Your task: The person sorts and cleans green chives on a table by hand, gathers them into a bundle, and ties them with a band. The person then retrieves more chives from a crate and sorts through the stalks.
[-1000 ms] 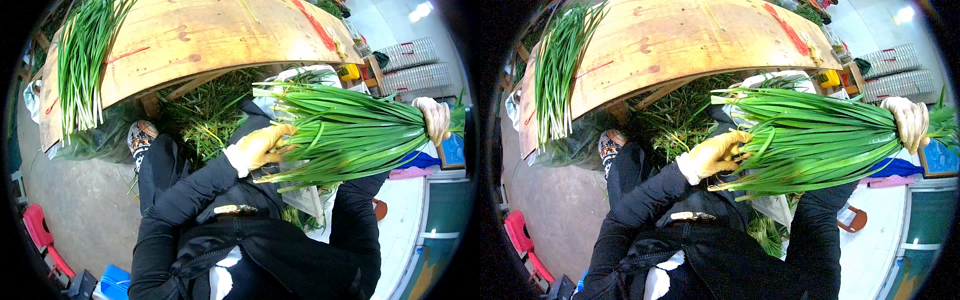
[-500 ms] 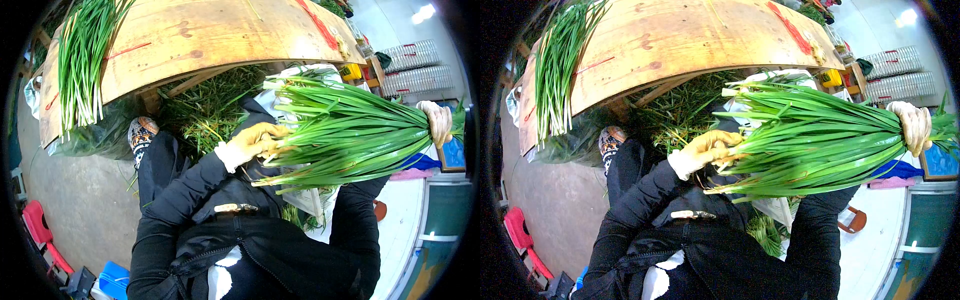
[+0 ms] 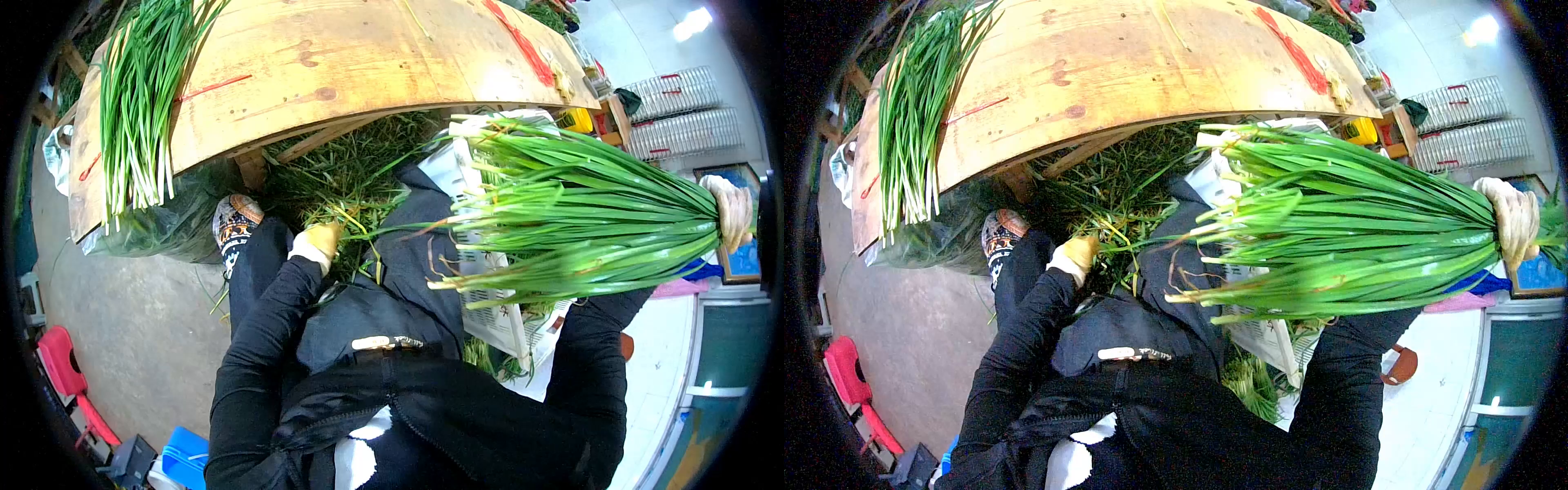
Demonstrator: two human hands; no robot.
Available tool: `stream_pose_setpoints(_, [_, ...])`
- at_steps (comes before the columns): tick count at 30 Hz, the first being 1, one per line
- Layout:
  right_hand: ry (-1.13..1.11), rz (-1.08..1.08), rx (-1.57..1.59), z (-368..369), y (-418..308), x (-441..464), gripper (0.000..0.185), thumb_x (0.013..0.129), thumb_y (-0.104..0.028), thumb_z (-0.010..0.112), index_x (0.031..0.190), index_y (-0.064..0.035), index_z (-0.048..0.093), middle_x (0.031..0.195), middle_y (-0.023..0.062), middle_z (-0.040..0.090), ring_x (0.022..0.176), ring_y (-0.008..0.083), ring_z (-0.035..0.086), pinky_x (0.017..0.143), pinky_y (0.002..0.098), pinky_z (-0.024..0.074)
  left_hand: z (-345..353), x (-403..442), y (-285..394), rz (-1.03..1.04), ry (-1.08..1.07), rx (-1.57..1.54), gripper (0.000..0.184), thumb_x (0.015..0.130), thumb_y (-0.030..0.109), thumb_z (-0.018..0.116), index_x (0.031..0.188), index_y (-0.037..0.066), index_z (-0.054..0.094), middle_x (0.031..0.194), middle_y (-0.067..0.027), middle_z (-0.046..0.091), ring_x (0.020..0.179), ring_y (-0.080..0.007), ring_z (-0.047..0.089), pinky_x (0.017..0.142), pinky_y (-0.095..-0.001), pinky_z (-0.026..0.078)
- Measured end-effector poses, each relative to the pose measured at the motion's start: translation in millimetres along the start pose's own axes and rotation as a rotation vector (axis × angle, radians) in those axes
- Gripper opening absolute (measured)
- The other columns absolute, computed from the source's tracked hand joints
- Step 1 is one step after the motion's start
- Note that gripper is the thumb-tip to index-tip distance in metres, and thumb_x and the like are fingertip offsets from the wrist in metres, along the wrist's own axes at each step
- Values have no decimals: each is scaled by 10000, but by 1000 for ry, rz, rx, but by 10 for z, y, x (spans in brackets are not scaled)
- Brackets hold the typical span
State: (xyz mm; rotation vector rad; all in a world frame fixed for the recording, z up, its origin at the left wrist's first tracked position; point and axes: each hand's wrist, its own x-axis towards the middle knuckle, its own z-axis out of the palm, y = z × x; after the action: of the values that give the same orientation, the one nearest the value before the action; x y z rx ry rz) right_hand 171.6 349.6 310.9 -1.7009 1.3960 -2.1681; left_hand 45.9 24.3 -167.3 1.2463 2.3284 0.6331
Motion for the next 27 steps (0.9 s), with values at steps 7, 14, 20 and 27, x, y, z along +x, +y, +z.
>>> stream_pose_setpoints(7, [-114,10,45,-88,-29,99,234,807,-84,504,579,-88,553,639,23,635,596,67,583,637,176,491,-990,525,775,335,478,-598,952,527,204,773,1274,-32,232,1322,-219,250,1240,-333,228,1030,-340,194])
stream_pose_setpoints(14, [-119,21,78,-128,-108,100,220,806,-80,498,594,-79,558,651,29,638,607,73,590,655,182,494,-1306,763,1258,556,457,-289,362,700,175,605,1043,93,526,870,-128,588,790,-300,569,650,-354,459])
stream_pose_setpoints(20, [130,0,-43,-22,-29,-51,236,811,-103,484,587,-84,553,630,5,634,549,62,579,657,189,492,-1404,336,1116,388,-226,-1569,333,876,233,457,1089,-20,496,842,-107,620,695,-137,592,632,-240,482])
stream_pose_setpoints(27, [194,102,-32,-13,181,-3,192,815,-97,472,625,-81,495,563,-15,615,477,20,557,589,162,460,-1183,315,950,427,-389,-1697,476,811,380,528,992,-61,505,902,-179,610,783,-198,608,696,-262,472])
